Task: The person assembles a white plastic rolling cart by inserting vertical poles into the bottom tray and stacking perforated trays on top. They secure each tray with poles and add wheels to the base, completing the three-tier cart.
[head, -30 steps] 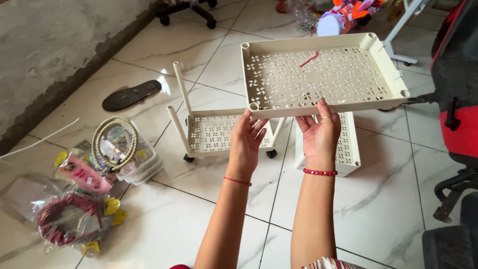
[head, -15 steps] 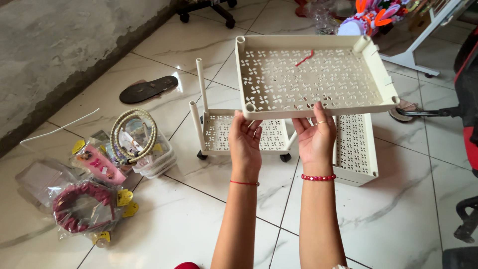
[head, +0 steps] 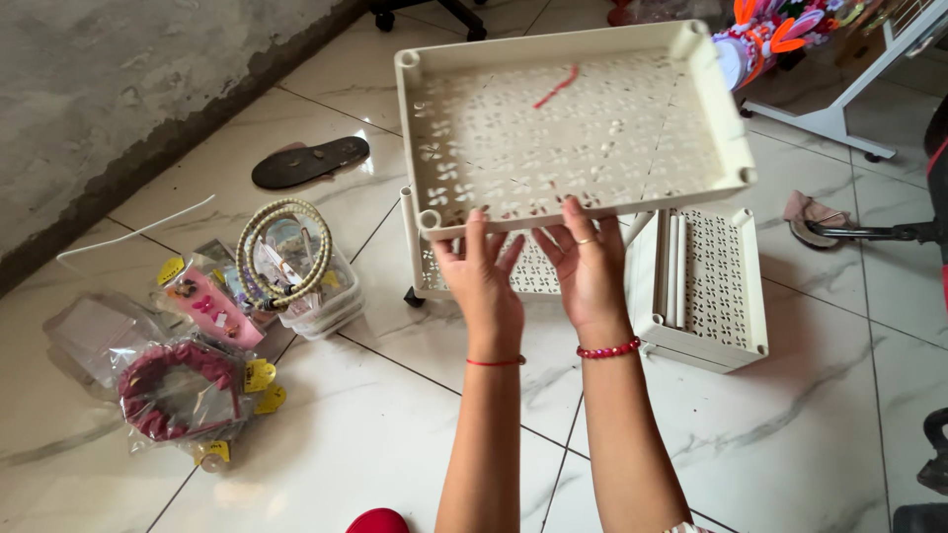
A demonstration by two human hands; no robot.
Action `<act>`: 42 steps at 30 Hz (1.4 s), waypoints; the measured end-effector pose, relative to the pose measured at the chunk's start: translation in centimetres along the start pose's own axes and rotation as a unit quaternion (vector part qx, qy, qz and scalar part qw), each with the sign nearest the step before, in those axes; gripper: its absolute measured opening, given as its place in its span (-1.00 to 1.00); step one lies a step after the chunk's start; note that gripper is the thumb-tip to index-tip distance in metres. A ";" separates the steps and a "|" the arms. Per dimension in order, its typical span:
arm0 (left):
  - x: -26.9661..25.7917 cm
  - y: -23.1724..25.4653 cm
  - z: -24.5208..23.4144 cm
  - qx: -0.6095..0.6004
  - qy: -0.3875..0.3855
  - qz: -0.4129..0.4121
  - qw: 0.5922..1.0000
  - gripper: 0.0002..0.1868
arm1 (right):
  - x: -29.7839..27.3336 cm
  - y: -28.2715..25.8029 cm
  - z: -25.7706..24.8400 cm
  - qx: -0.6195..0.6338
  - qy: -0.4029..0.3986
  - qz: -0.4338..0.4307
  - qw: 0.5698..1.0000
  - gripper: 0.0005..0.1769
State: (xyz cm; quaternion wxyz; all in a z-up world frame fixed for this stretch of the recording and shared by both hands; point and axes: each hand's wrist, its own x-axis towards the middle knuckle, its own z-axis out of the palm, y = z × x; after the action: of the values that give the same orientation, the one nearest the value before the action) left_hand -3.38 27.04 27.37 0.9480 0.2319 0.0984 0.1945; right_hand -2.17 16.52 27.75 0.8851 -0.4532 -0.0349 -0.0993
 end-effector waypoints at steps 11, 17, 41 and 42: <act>0.7 2.4 -1.2 0.010 0.029 0.096 0.995 -0.53 | 1.1 0.5 -0.8 -0.200 0.078 0.038 0.976 -0.39; 0.8 3.1 -1.5 0.065 0.037 0.150 0.986 -0.50 | 1.1 2.1 -3.1 -0.498 0.088 -0.197 0.840 -0.30; -1.0 -2.4 -0.1 0.402 0.000 0.252 0.880 -0.55 | 1.5 10.1 -6.4 -0.629 -0.074 -0.271 0.725 -0.48; -1.1 -2.5 0.0 0.404 -0.008 0.260 0.877 -0.56 | 1.7 10.3 -6.8 -0.630 -0.060 -0.264 0.728 -0.51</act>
State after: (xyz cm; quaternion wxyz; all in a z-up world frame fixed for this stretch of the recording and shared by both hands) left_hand -3.54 24.54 26.31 0.6882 0.6135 0.0967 0.3749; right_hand 1.45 16.66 15.80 0.3312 -0.8842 -0.1356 -0.3004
